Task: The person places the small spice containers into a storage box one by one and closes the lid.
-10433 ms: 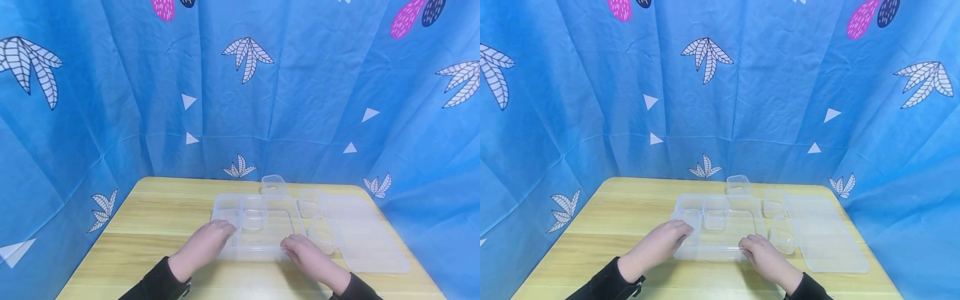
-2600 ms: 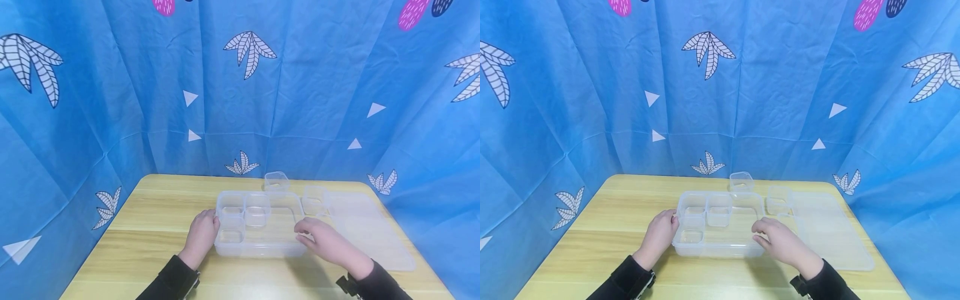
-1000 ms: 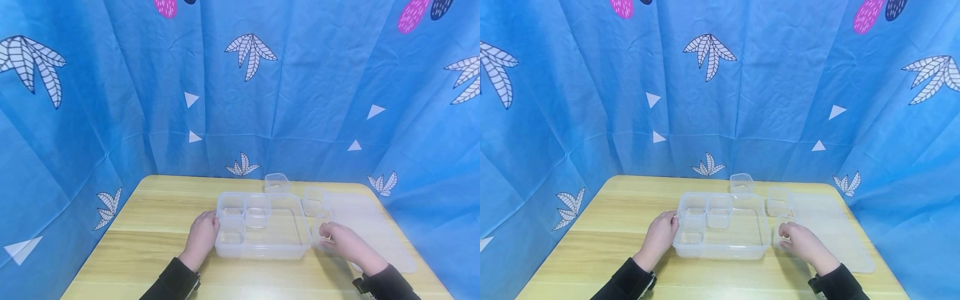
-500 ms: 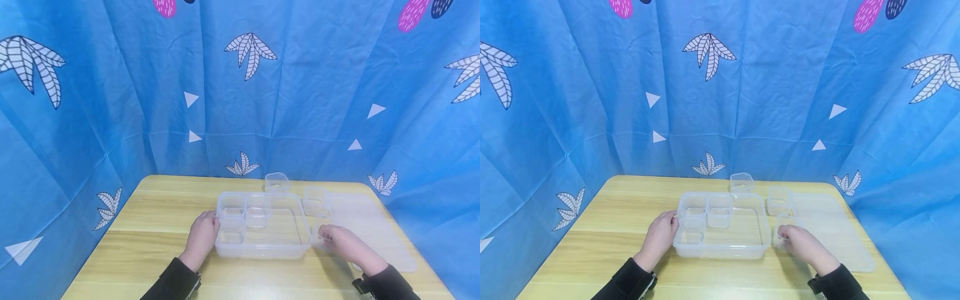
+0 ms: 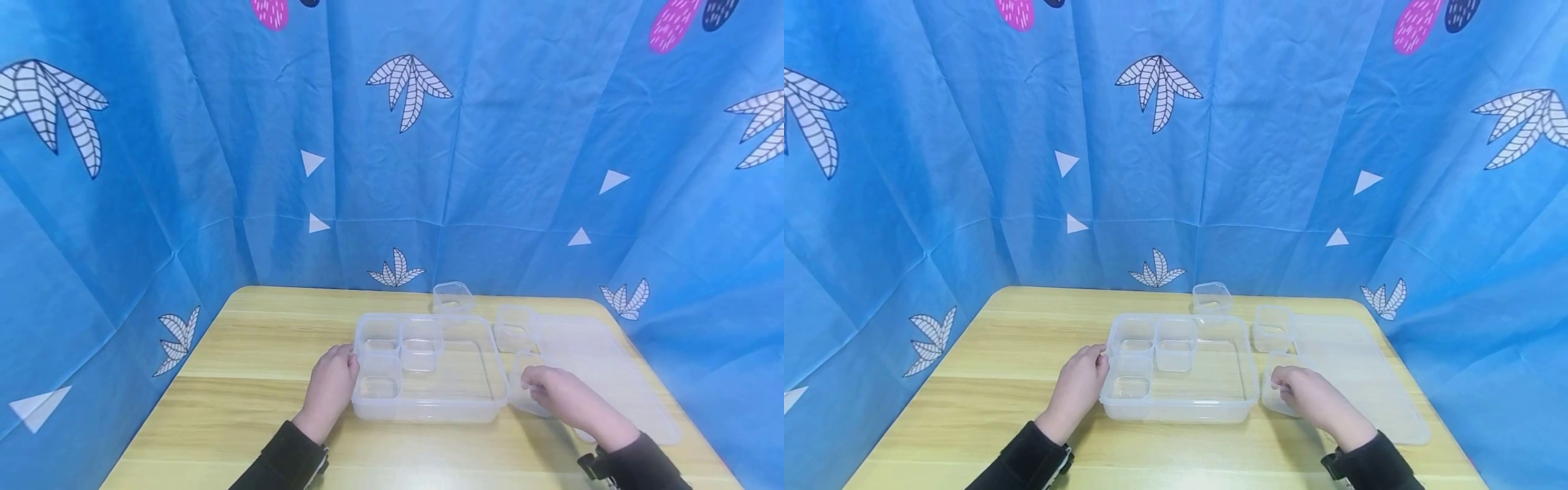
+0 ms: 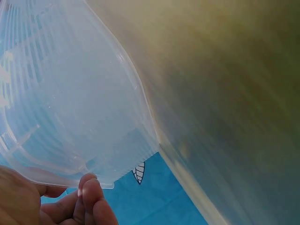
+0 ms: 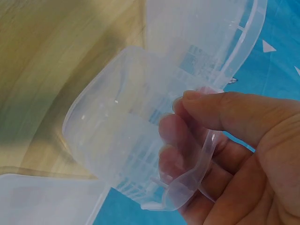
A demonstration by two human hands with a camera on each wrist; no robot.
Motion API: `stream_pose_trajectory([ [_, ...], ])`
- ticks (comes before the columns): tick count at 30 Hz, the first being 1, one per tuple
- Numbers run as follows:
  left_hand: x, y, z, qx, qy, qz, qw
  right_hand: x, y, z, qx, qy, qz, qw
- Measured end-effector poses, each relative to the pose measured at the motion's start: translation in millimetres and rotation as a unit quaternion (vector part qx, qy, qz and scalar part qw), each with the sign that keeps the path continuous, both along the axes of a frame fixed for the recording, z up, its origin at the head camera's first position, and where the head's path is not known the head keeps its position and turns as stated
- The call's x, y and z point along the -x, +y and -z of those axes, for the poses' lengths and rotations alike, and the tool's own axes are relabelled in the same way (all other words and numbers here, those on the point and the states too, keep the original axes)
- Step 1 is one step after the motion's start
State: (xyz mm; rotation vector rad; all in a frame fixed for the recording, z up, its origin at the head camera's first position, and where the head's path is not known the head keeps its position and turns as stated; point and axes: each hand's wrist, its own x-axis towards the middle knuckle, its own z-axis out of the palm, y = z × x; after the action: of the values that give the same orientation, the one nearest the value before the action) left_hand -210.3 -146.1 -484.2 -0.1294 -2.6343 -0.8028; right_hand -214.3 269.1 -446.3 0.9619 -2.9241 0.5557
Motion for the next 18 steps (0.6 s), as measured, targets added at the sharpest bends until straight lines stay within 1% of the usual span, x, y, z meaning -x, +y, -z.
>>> stream_pose_trajectory([
  [8,-0.4,-0.2,-0.6,-0.007,-0.007,-0.001,1.0,-2.1,0,-9.9,-0.002,-0.017,-0.003,0.9999],
  [15,-0.4,-0.9,1.0,-0.003,-0.004,-0.003,1.0,-2.2,1,-21.9,0.01,-0.043,-0.018,0.9989],
  [18,-0.1,-0.9,1.4,-0.003,0.0,-0.001,1.0,-2.4,2,-28.3,0.007,-0.036,-0.023,0.9991],
])
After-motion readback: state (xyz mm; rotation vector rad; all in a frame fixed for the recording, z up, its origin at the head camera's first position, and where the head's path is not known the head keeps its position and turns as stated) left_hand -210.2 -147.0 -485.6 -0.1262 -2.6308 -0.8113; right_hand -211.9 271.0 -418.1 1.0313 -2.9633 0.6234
